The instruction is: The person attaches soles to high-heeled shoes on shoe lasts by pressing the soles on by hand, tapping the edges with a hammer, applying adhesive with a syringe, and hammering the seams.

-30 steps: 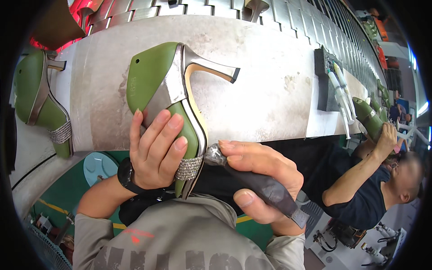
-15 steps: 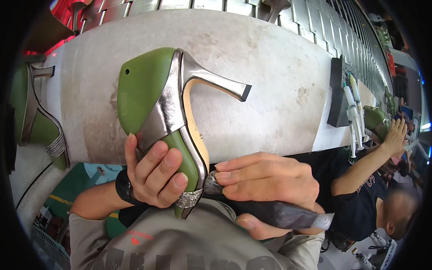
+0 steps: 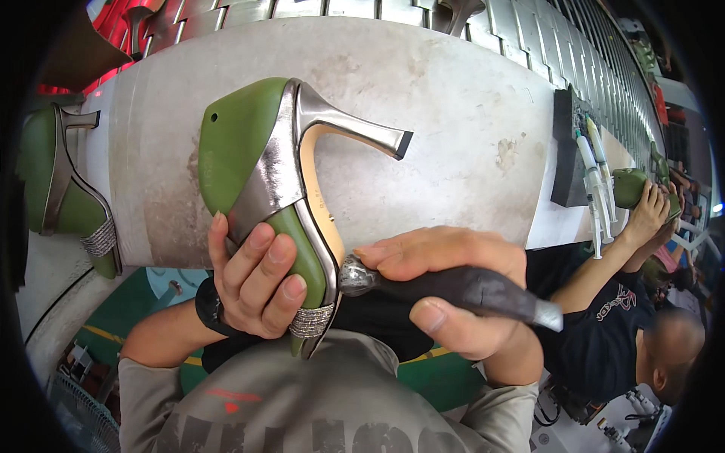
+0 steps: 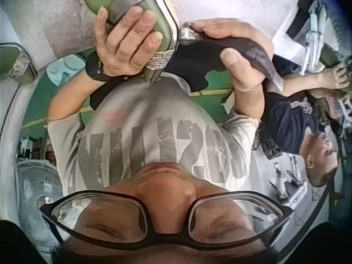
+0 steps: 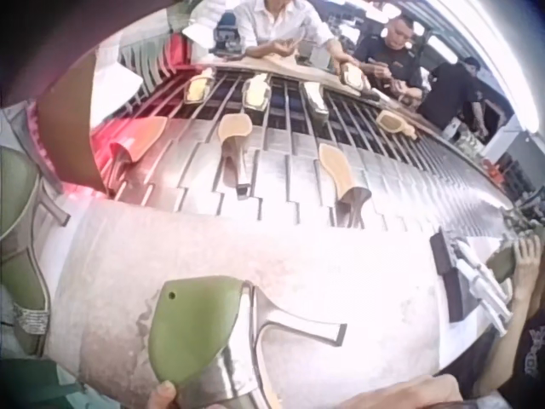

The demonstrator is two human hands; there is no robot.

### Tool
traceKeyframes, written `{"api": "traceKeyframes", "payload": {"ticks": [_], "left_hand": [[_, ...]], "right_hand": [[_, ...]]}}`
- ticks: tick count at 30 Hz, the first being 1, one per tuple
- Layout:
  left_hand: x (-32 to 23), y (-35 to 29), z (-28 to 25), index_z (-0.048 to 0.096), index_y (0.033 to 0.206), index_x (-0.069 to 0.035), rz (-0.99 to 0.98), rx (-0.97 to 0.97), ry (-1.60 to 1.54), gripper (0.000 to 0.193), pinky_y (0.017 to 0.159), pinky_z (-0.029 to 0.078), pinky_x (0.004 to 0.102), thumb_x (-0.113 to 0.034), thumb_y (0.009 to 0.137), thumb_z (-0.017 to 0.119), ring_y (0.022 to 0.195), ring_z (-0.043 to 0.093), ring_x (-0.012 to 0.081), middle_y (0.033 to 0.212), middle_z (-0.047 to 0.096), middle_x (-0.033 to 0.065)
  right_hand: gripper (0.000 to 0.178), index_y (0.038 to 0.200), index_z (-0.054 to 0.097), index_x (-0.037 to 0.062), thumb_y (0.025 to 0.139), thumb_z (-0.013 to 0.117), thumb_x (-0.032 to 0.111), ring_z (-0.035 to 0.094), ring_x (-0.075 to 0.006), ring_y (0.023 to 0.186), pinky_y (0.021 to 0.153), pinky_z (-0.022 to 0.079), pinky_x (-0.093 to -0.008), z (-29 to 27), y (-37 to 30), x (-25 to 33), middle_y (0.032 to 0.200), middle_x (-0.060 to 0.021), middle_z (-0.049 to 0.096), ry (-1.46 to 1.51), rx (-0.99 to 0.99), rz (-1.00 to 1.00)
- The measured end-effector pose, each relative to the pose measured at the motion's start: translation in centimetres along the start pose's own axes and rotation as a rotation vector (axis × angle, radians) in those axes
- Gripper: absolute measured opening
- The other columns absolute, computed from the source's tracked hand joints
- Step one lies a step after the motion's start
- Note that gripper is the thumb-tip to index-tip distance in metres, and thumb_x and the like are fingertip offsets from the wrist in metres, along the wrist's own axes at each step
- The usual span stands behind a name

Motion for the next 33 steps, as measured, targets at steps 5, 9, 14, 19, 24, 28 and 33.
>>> {"api": "traceKeyframes", "payload": {"ticks": [5,9,14,19,24,28,33], "left_hand": [[0.2,0.1,0.0,0.053,0.142,-0.015,0.035,0.013,0.003,0.039,0.117,0.039,0.0650,-0.026,0.106,0.059,0.134,0.061,0.0243,0.143,0.063,0.0061],[0.3,0.3,-0.3,0.054,0.141,-0.012,0.016,0.007,0.035,0.039,0.115,0.040,0.0654,-0.023,0.105,0.061,0.131,0.062,0.0267,0.143,0.064,0.0094],[0.1,1.0,-0.2,0.057,0.138,-0.013,-0.005,-0.014,0.029,0.036,0.116,0.041,0.0604,-0.019,0.104,0.063,0.130,0.064,0.0278,0.140,0.067,0.0110],[-0.1,1.1,-0.4,0.058,0.136,-0.013,-0.004,-0.029,0.025,0.034,0.117,0.040,0.0603,-0.016,0.103,0.064,0.131,0.064,0.0286,0.139,0.067,0.0113],[-0.2,1.2,-0.6,0.058,0.136,-0.010,0.002,-0.012,0.007,0.035,0.118,0.038,0.0606,-0.014,0.101,0.065,0.133,0.063,0.0304,0.141,0.066,0.0134],[-0.2,1.2,-0.6,0.058,0.138,-0.008,0.002,-0.028,-0.004,0.041,0.119,0.037,0.0597,-0.014,0.098,0.067,0.135,0.061,0.0305,0.144,0.064,0.0145],[-0.1,1.1,-0.6,0.059,0.138,-0.008,0.014,-0.051,-0.009,0.041,0.119,0.037,0.0581,-0.014,0.098,0.066,0.135,0.061,0.0305,0.145,0.064,0.0138]], "right_hand": [[0.045,0.095,0.072,-0.0109,0.076,0.076,0.029,0.077,-0.0377,0.092,0.092,0.061,-0.0447,0.6,4.2,3.8,0.099,-0.0299,0.076,-0.315,0.049,0.353],[0.043,0.111,0.066,-0.0119,0.090,0.066,0.026,0.075,-0.0365,0.103,0.099,0.059,-0.0458,1.2,4.5,2.6,0.110,-0.0311,0.074,-0.225,-0.007,0.354],[0.038,0.115,0.066,-0.0127,0.095,0.063,0.020,0.073,-0.0325,0.110,0.100,0.058,-0.0425,1.4,-1.7,-0.8,0.116,-0.0303,0.073,0.160,-0.227,0.138],[0.032,0.112,0.070,-0.0102,0.089,0.073,0.012,0.074,-0.0292,0.108,0.100,0.056,-0.0387,3.9,-4.3,0.6,0.115,-0.0248,0.076,-0.276,-0.251,-0.141],[0.022,0.106,0.074,-0.0056,0.088,0.074,0.005,0.073,-0.0126,0.084,0.078,0.057,-0.0269,4.5,-2.7,3.8,0.099,-0.0148,0.079,-0.477,-0.177,0.031],[0.022,0.109,0.073,-0.0066,0.090,0.071,0.003,0.071,-0.0117,0.086,0.080,0.057,-0.0264,5.1,-3.2,2.9,0.104,-0.0162,0.079,-0.451,-0.201,-0.025],[0.026,0.109,0.070,-0.0089,0.086,0.074,0.002,0.076,-0.0276,0.101,0.094,0.058,-0.0354,6.4,-4.9,2.2,0.110,-0.0234,0.077,-0.580,-0.172,-0.278]]}}
Point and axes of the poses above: each hand's wrist, its own y-axis towards the middle knuckle, its own z-axis out of the palm, x = y × z, the point moved 4 cm from there along y, towards the middle knuckle
